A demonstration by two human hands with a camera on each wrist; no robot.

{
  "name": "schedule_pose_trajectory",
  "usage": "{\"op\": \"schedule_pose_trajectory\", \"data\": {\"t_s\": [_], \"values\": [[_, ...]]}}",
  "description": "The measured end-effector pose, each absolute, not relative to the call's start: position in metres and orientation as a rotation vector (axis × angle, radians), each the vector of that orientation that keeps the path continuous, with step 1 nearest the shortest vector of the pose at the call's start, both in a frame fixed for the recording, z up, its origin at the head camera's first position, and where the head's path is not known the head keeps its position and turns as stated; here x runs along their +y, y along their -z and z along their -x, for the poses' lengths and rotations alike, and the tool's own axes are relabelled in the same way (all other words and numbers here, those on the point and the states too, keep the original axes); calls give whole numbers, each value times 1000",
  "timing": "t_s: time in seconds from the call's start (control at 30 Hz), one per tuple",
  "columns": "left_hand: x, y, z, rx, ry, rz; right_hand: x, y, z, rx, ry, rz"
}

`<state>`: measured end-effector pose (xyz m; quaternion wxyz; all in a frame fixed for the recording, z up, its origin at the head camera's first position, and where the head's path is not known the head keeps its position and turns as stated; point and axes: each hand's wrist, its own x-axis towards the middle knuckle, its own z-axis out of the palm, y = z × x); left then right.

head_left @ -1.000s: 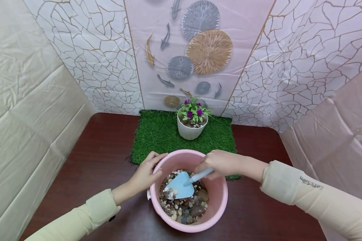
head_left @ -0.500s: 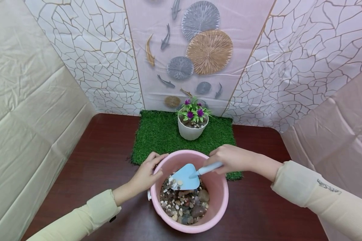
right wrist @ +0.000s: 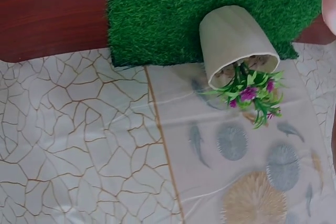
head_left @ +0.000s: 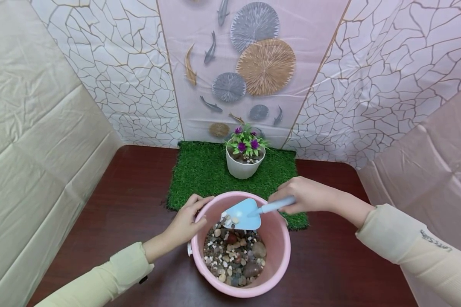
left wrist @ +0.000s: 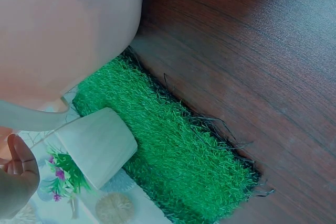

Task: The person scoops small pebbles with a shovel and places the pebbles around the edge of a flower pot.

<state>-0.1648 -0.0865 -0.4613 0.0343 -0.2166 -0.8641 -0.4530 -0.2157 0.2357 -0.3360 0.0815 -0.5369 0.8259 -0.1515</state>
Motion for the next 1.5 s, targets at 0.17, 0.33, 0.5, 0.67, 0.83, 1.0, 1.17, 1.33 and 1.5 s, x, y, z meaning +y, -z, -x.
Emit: {"op": "schedule_pose_trajectory", "data": {"t_s": [0.17, 0.33, 0.5, 0.67, 0.83, 1.0, 1.17, 1.33, 1.5], "values": [[-87, 461, 164, -2661, 1393, 670, 242, 332, 219, 2507, 483, 1544], [-88, 461, 164, -2665, 1384, 667, 247, 328, 225, 2533, 503, 1553], [-88, 461, 164, -2660, 1378, 661, 251, 324, 231, 2577, 495, 1573], [-89, 462, 164, -2646, 1373, 669, 256, 319, 237, 2637, 517, 1528], [-89, 461, 164, -2638, 1360, 683, 264, 318, 245, 2704, 546, 1502], [-89, 460, 165, -2641, 1355, 690, 272, 317, 255, 2761, 566, 1426], [-89, 460, 165, -2652, 1354, 688, 278, 319, 265, 2795, 577, 1335], [-89, 460, 165, -2663, 1350, 687, 282, 321, 272, 2812, 572, 1235], [-89, 458, 165, -2672, 1341, 693, 283, 324, 277, 2812, 578, 1138]]}}
